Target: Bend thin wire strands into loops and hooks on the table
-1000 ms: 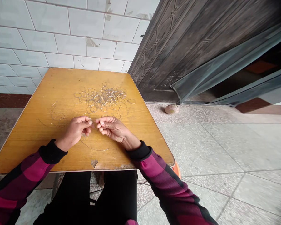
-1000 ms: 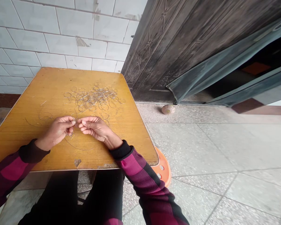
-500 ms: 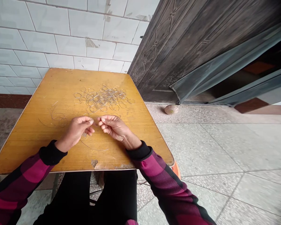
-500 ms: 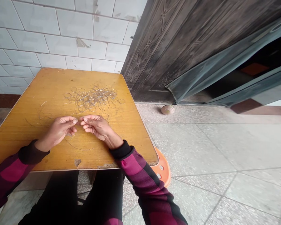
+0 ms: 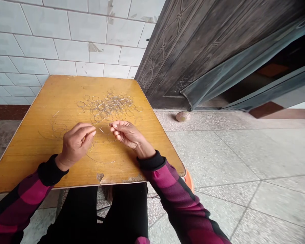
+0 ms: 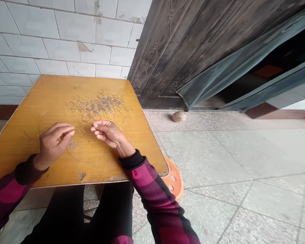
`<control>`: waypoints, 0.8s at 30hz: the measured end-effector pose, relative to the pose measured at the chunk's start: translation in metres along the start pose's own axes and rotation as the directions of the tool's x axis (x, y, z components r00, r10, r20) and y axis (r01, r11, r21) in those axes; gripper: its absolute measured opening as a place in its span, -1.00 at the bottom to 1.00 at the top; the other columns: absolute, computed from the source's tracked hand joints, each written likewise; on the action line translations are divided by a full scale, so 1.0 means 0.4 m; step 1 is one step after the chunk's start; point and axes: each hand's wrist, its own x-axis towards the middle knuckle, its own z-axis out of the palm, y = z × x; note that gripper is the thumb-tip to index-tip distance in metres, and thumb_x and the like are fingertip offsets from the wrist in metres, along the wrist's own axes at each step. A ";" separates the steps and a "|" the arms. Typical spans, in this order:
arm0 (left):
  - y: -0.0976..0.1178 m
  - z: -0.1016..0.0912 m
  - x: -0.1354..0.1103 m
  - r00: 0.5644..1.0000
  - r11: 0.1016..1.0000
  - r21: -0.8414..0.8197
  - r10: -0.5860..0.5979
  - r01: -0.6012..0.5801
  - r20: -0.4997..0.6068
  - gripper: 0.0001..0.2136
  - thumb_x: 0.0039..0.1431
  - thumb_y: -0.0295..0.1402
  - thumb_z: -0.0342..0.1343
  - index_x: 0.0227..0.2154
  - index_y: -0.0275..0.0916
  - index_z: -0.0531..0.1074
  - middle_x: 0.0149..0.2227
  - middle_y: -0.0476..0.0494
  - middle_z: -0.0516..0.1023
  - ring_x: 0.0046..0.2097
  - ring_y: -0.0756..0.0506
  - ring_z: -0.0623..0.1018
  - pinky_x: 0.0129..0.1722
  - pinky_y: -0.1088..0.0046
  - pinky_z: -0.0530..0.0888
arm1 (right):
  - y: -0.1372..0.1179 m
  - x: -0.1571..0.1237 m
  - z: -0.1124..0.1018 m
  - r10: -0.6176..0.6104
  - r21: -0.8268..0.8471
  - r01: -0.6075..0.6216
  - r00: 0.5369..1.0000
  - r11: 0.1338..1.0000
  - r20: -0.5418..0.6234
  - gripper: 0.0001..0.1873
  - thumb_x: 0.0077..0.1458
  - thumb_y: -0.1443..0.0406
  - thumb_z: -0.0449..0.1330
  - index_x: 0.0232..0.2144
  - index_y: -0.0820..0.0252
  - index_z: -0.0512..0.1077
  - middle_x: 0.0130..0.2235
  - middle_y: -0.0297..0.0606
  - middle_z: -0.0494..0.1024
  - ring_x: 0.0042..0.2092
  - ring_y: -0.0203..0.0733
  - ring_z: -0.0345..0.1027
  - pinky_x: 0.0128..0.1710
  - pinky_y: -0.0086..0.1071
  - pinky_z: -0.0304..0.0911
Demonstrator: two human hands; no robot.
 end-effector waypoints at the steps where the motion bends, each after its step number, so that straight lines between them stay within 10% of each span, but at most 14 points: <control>1: -0.008 -0.001 0.006 1.000 1.000 0.009 0.006 -0.006 0.001 -0.88 0.14 -0.37 0.14 -0.31 -0.17 0.58 -0.19 -0.18 0.60 -0.12 -0.12 0.54 -0.06 0.34 0.43 | 0.001 -0.001 -0.001 0.011 -0.009 -0.011 1.000 1.000 0.010 -0.89 -0.02 0.40 0.37 -0.39 0.32 0.51 -0.50 -0.36 0.60 -0.59 -0.48 0.42 -0.60 -0.70 0.37; 5: -0.046 0.000 0.030 0.968 0.983 -0.137 -0.087 0.122 0.237 -0.86 0.14 -0.32 0.15 -0.41 -0.21 0.58 -0.32 -0.13 0.59 -0.24 -0.09 0.53 -0.17 0.38 0.43 | 0.004 -0.003 -0.005 0.056 -0.060 -0.053 0.996 0.997 0.066 -0.83 -0.07 0.36 0.41 -0.40 0.32 0.52 -0.48 -0.34 0.61 -0.58 -0.49 0.42 -0.61 -0.71 0.34; 14: -0.052 0.019 0.027 0.701 0.722 -0.310 -0.330 0.619 0.632 -0.84 0.01 -0.27 0.22 -0.50 -0.26 0.57 -0.51 -0.04 0.53 -0.45 0.02 0.41 -0.37 0.48 0.32 | 0.009 0.000 0.002 0.065 -0.060 -0.060 0.995 0.996 0.077 -0.78 -0.14 0.35 0.44 -0.40 0.32 0.52 -0.49 -0.34 0.60 -0.62 -0.53 0.35 -0.68 -0.74 0.25; 24: -0.039 0.050 0.023 0.764 0.471 -0.620 -0.525 0.628 0.375 -0.81 -0.09 -0.28 0.28 -0.55 -0.33 0.49 -0.52 -0.03 0.46 -0.54 0.12 0.28 -0.55 0.58 0.19 | 0.020 0.008 0.008 -0.048 0.068 0.049 0.999 0.996 -0.015 -0.89 0.12 0.35 0.28 -0.28 0.30 0.50 -0.37 -0.32 0.65 -0.57 -0.50 0.42 -0.59 -0.70 0.38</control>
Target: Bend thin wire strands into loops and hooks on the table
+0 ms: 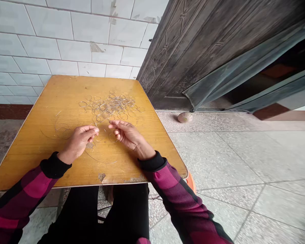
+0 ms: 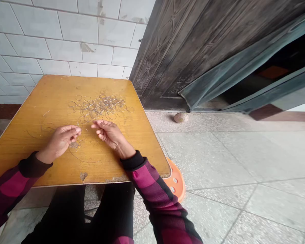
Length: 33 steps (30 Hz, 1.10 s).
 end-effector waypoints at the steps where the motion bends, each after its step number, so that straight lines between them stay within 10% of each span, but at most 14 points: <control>1: 0.002 0.001 0.001 0.999 0.999 -0.040 0.009 -0.011 -0.043 -0.80 -0.10 -0.28 0.30 -0.54 -0.33 0.49 -0.51 -0.03 0.46 -0.54 0.12 0.28 -0.56 0.59 0.18 | 0.006 0.000 0.003 0.006 -0.008 -0.006 1.000 1.000 0.003 -0.89 0.12 0.35 0.28 -0.28 0.31 0.50 -0.36 -0.31 0.65 -0.56 -0.49 0.43 -0.59 -0.69 0.39; 13: 0.005 -0.001 0.001 0.996 0.954 -0.287 -0.088 0.081 -0.011 -0.76 -0.19 -0.35 0.40 -0.47 -0.37 0.51 -0.49 -0.06 0.52 -0.47 0.08 0.45 -0.48 0.60 0.39 | 0.069 0.005 0.029 0.045 0.008 -0.048 0.971 0.999 0.236 -0.73 0.01 0.18 0.37 -0.34 0.30 0.53 -0.38 -0.30 0.64 -0.46 -0.43 0.51 -0.47 -0.62 0.46; 33: 0.004 -0.003 -0.002 0.987 0.934 -0.327 -0.114 0.144 0.109 -0.79 -0.15 -0.39 0.40 -0.45 -0.38 0.54 -0.50 -0.05 0.54 -0.49 0.10 0.47 -0.46 0.62 0.42 | 0.064 0.004 0.023 0.120 0.101 -0.152 0.955 0.983 0.273 -0.84 0.03 0.36 0.35 -0.43 0.32 0.43 -0.41 -0.24 0.64 -0.43 -0.32 0.56 -0.44 -0.55 0.50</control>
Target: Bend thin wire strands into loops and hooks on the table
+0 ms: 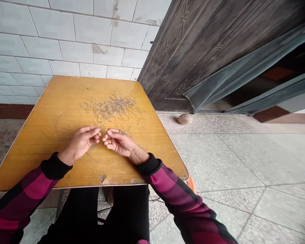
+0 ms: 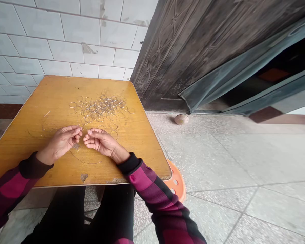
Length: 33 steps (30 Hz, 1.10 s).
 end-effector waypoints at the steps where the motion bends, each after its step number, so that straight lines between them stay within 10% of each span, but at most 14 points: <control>1: 0.001 0.002 -0.002 1.000 1.000 0.006 0.005 -0.005 -0.003 -0.79 -0.16 -0.39 0.40 -0.45 -0.38 0.54 -0.51 -0.05 0.53 -0.49 0.10 0.46 -0.46 0.62 0.42 | 0.000 -0.001 0.000 0.007 0.003 -0.007 1.000 1.000 0.004 -0.85 0.04 0.37 0.34 -0.43 0.32 0.42 -0.40 -0.24 0.64 -0.43 -0.32 0.56 -0.44 -0.55 0.51; 33: 0.002 0.012 -0.014 0.999 0.987 0.158 0.042 -0.041 -0.004 -0.84 -0.07 -0.34 0.31 -0.54 -0.34 0.48 -0.55 -0.03 0.45 -0.52 0.08 0.40 -0.54 0.58 0.34 | 0.017 -0.002 -0.001 -0.020 -0.132 0.013 0.998 0.991 -0.052 -0.74 -0.08 0.25 0.43 -0.40 0.26 0.46 -0.45 -0.37 0.58 -0.49 -0.44 0.47 -0.52 -0.65 0.40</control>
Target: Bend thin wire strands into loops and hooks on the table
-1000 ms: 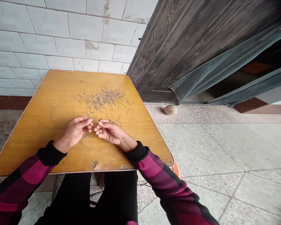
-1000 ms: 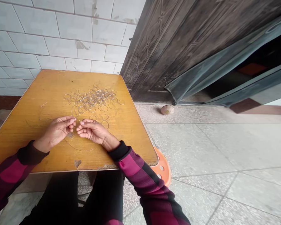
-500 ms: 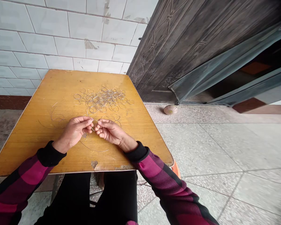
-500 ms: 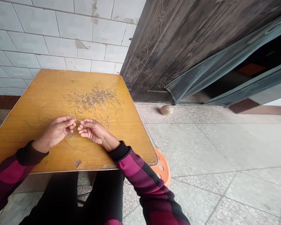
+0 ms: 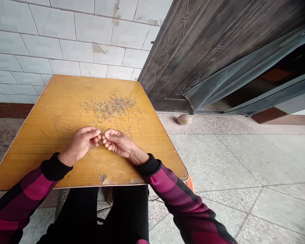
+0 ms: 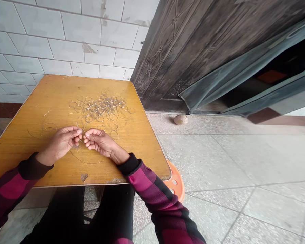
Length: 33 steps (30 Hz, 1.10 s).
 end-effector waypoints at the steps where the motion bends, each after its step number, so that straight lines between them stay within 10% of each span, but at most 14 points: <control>1: 0.000 0.002 -0.001 1.000 1.000 0.018 0.017 -0.016 -0.017 -0.84 -0.07 -0.34 0.29 -0.55 -0.33 0.47 -0.56 -0.03 0.44 -0.53 0.08 0.39 -0.55 0.57 0.33 | -0.001 0.000 0.000 0.001 -0.014 -0.001 1.000 1.000 -0.002 -0.74 -0.08 0.25 0.43 -0.40 0.27 0.46 -0.45 -0.37 0.58 -0.49 -0.45 0.46 -0.52 -0.65 0.40; 17: -0.015 0.012 -0.004 0.987 0.991 0.088 0.114 -0.104 -0.117 -0.88 -0.09 -0.36 0.23 -0.59 -0.29 0.44 -0.66 0.03 0.36 -0.62 0.09 0.30 -0.60 0.56 0.25 | 0.014 0.002 0.024 -0.127 -0.185 0.110 0.988 0.977 -0.086 -0.68 -0.10 0.12 0.41 -0.46 0.23 0.46 -0.44 -0.37 0.54 -0.49 -0.44 0.40 -0.54 -0.60 0.32; 24: -0.025 0.014 -0.006 0.993 0.938 0.326 0.119 -0.115 0.006 -0.87 -0.04 -0.36 0.16 -0.62 -0.27 0.42 -0.61 0.01 0.40 -0.63 0.10 0.29 -0.60 0.54 0.22 | -0.039 -0.015 0.018 -0.475 -0.527 0.327 0.864 0.784 -0.170 -0.71 -0.01 0.09 0.33 -0.35 0.19 0.51 -0.49 -0.40 0.46 -0.50 -0.42 0.28 -0.53 -0.53 0.21; 33: -0.045 0.020 -0.011 0.986 0.873 0.479 0.013 -0.092 0.166 -0.90 -0.10 -0.45 0.05 -0.65 -0.25 0.38 -0.66 0.05 0.35 -0.63 0.08 0.30 -0.59 0.54 0.22 | -0.041 -0.024 0.022 -0.482 -0.738 0.341 0.876 0.583 0.025 -0.74 0.07 0.13 0.28 -0.51 0.19 0.47 -0.53 -0.40 0.39 -0.48 -0.38 0.19 -0.43 -0.46 0.17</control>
